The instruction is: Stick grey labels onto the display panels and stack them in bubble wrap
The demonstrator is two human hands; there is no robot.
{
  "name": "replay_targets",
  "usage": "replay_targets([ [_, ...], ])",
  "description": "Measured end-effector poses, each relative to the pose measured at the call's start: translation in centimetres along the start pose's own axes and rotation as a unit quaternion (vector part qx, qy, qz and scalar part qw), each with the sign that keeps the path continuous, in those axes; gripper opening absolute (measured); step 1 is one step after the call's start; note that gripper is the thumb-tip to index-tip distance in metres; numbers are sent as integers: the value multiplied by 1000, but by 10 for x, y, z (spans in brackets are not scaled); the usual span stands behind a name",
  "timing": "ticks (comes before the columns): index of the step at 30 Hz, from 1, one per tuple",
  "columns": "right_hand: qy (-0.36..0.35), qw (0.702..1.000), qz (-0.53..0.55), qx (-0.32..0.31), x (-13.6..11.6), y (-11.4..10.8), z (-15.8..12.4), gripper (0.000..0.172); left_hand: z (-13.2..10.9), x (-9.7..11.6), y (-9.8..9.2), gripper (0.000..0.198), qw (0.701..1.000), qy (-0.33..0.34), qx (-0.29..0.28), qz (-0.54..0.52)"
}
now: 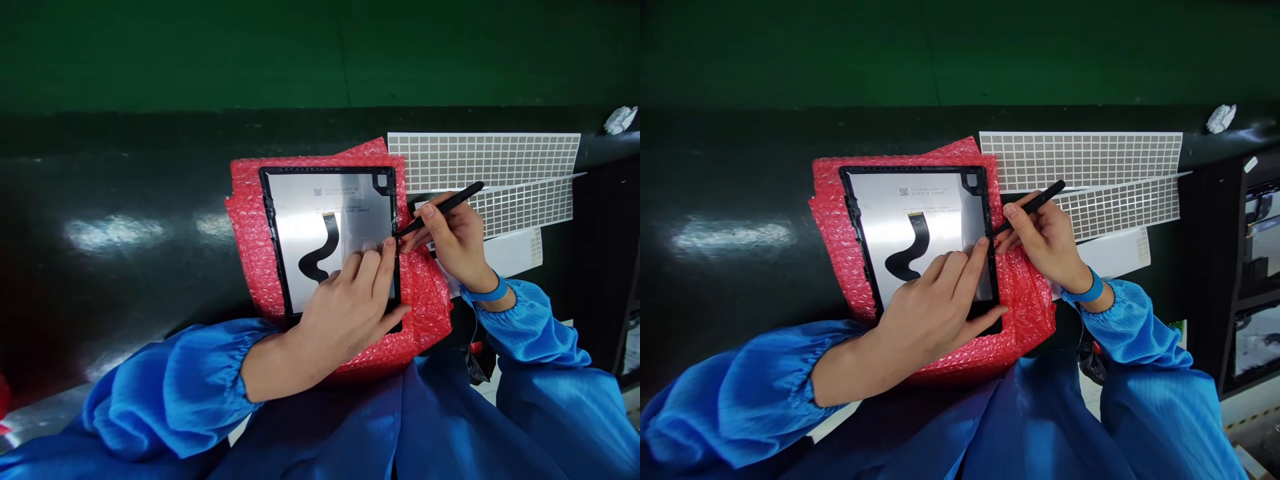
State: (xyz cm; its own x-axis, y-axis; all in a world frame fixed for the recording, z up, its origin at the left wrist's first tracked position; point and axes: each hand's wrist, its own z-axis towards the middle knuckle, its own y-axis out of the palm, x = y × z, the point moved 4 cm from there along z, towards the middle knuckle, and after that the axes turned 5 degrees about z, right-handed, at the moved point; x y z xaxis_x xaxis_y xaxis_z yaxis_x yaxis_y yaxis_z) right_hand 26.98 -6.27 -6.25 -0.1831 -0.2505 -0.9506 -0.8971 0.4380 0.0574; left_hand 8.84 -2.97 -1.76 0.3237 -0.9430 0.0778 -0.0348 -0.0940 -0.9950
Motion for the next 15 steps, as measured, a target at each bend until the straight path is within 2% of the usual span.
replay_targets([
  [2,-9,1000,-5,29,-6,-7,-1,48,0,-1,1,84,1000,-1,-8,-6],
  [4,-40,997,-15,71,-15,-23,-4,47,1,-4,2,86,1000,-4,-23,-20],
  [7,-112,981,-37,153,-24,-65,-19,43,4,-13,0,88,999,-10,-21,-41],
  [10,-156,963,-51,214,-17,-111,-42,41,9,-15,-9,70,999,3,35,-41],
  [12,-144,961,-58,227,-3,-130,-54,42,14,-3,-14,57,994,53,85,-51],
  [15,-117,959,-71,250,19,-136,-63,46,21,34,-16,51,975,178,106,-83],
])
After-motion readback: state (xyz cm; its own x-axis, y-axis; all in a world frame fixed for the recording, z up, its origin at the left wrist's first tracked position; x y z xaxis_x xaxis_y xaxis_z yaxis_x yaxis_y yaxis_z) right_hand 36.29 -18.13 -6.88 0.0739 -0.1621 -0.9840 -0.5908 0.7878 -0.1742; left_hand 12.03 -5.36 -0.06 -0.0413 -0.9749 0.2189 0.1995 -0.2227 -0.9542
